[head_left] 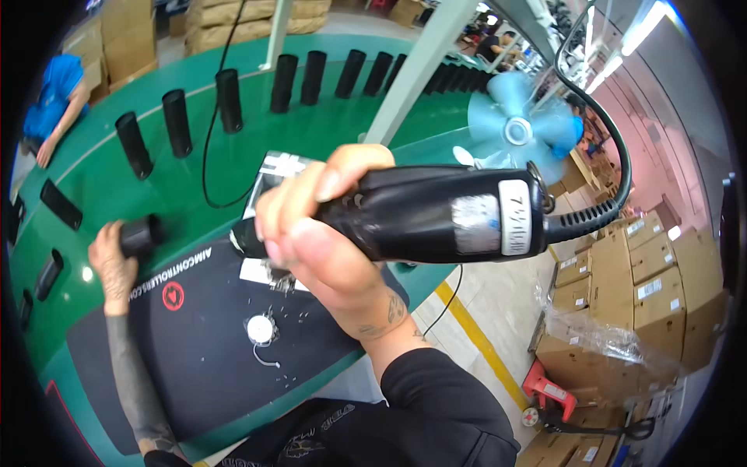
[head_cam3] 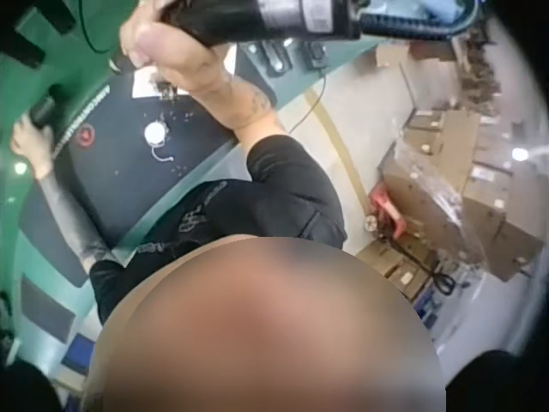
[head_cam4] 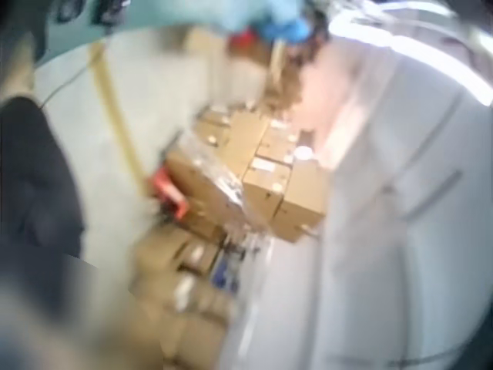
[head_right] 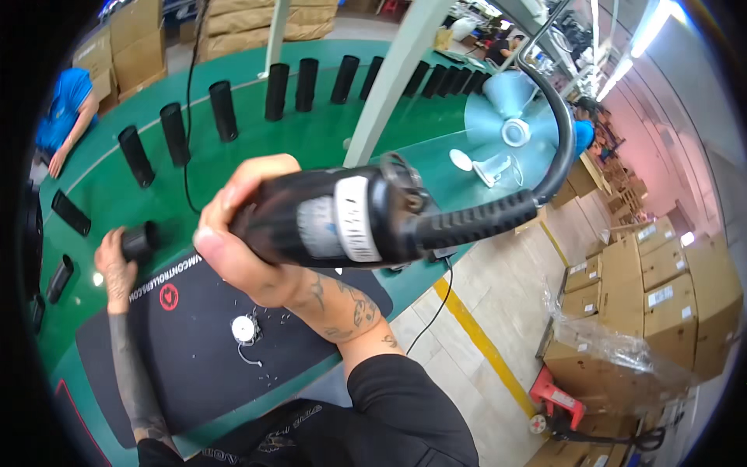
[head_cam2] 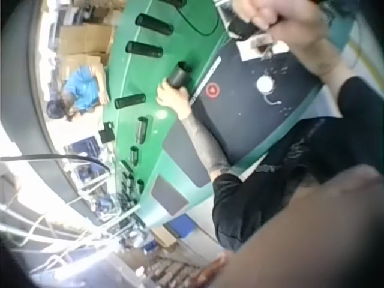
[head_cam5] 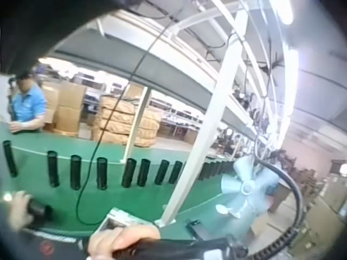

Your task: Assembling black cylindrical industrial components using an electric handheld power tool on a manufacturing line.

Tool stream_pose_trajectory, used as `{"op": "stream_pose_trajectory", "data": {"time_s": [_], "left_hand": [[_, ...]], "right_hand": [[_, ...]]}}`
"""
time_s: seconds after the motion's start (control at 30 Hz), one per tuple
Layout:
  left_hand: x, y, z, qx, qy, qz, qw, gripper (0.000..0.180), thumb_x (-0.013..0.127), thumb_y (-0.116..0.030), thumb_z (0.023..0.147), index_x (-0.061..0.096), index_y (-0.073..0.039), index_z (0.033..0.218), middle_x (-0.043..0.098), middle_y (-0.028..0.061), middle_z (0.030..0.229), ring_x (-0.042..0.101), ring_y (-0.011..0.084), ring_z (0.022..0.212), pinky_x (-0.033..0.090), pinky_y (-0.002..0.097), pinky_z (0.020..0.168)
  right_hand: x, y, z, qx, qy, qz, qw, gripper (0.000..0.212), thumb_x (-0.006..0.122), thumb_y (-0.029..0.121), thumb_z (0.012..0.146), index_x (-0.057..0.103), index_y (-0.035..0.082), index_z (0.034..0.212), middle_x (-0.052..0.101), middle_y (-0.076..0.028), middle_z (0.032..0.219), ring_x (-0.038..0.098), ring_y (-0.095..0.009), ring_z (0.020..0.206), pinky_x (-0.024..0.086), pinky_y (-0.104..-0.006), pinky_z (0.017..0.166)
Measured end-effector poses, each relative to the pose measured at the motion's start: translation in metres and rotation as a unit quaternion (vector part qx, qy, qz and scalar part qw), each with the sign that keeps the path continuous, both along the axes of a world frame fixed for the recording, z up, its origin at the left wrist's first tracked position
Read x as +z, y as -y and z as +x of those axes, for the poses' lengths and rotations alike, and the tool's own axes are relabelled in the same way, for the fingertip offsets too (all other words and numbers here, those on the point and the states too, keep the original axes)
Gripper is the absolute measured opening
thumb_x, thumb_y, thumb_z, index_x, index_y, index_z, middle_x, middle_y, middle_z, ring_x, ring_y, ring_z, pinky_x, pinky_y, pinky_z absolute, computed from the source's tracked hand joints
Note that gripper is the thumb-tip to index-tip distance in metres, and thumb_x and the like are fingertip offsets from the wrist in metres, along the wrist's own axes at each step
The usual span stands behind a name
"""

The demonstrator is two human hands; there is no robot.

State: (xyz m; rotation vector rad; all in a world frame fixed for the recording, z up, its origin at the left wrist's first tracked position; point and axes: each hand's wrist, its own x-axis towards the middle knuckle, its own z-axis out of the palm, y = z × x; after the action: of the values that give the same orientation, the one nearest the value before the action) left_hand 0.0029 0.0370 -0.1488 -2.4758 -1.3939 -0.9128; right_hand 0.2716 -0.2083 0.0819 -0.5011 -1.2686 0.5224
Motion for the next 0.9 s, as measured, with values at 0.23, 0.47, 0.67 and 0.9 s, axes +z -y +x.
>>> {"op": "stream_pose_trajectory", "data": {"time_s": [0.23, 0.47, 0.67, 0.9], "left_hand": [[-0.023, -0.047, -0.101, 0.165, -0.139, -0.155, 0.964, 0.070, 0.059, 0.000, 0.064, 0.047, -0.015, 0.132, 0.056, 0.0113, 0.121, 0.058, 0.0336, 0.107, 0.047, 0.0433, 0.091], [0.066, 0.023, 0.027, -0.213, 0.134, -0.006, 0.968, 0.049, 0.071, -0.013, 0.061, 0.058, -0.004, 0.108, 0.059, 0.0139, 0.104, 0.058, 0.0314, 0.089, 0.048, 0.0388, 0.080], [-0.012, 0.064, 0.019, -0.173, 0.045, -0.093, 0.979, 0.046, 0.054, -0.042, 0.090, 0.051, -0.012, 0.125, 0.049, 0.0111, 0.133, 0.045, 0.0305, 0.127, 0.034, 0.0430, 0.106], [0.016, 0.066, 0.015, -0.231, 0.013, -0.101, 0.968, 0.043, 0.056, -0.041, 0.089, 0.054, -0.011, 0.119, 0.053, 0.0093, 0.129, 0.047, 0.0277, 0.126, 0.035, 0.0399, 0.105]], "right_hand": [[0.023, 0.008, 0.003, 0.035, -0.080, 0.030, 0.996, 0.030, 0.053, 0.006, 0.077, 0.042, 0.012, 0.104, 0.051, -0.004, 0.061, 0.048, -0.016, 0.052, 0.039, -0.0300, 0.055], [0.020, 0.002, -0.017, 0.038, -0.009, 0.122, 0.992, 0.027, 0.055, 0.019, 0.080, 0.039, 0.011, 0.100, 0.047, 0.006, 0.060, 0.042, -0.005, 0.047, 0.035, -0.0221, 0.055], [-0.005, 0.005, 0.041, 0.214, -0.008, 0.143, 0.966, 0.032, 0.054, 0.033, 0.088, 0.050, 0.011, 0.110, 0.051, 0.001, 0.064, 0.047, -0.012, 0.053, 0.038, -0.0293, 0.060], [-0.009, 0.022, 0.043, 0.147, -0.158, 0.217, 0.952, 0.027, 0.051, 0.030, 0.087, 0.049, 0.011, 0.106, 0.050, 0.000, 0.064, 0.047, -0.013, 0.052, 0.037, -0.0298, 0.060]]}}
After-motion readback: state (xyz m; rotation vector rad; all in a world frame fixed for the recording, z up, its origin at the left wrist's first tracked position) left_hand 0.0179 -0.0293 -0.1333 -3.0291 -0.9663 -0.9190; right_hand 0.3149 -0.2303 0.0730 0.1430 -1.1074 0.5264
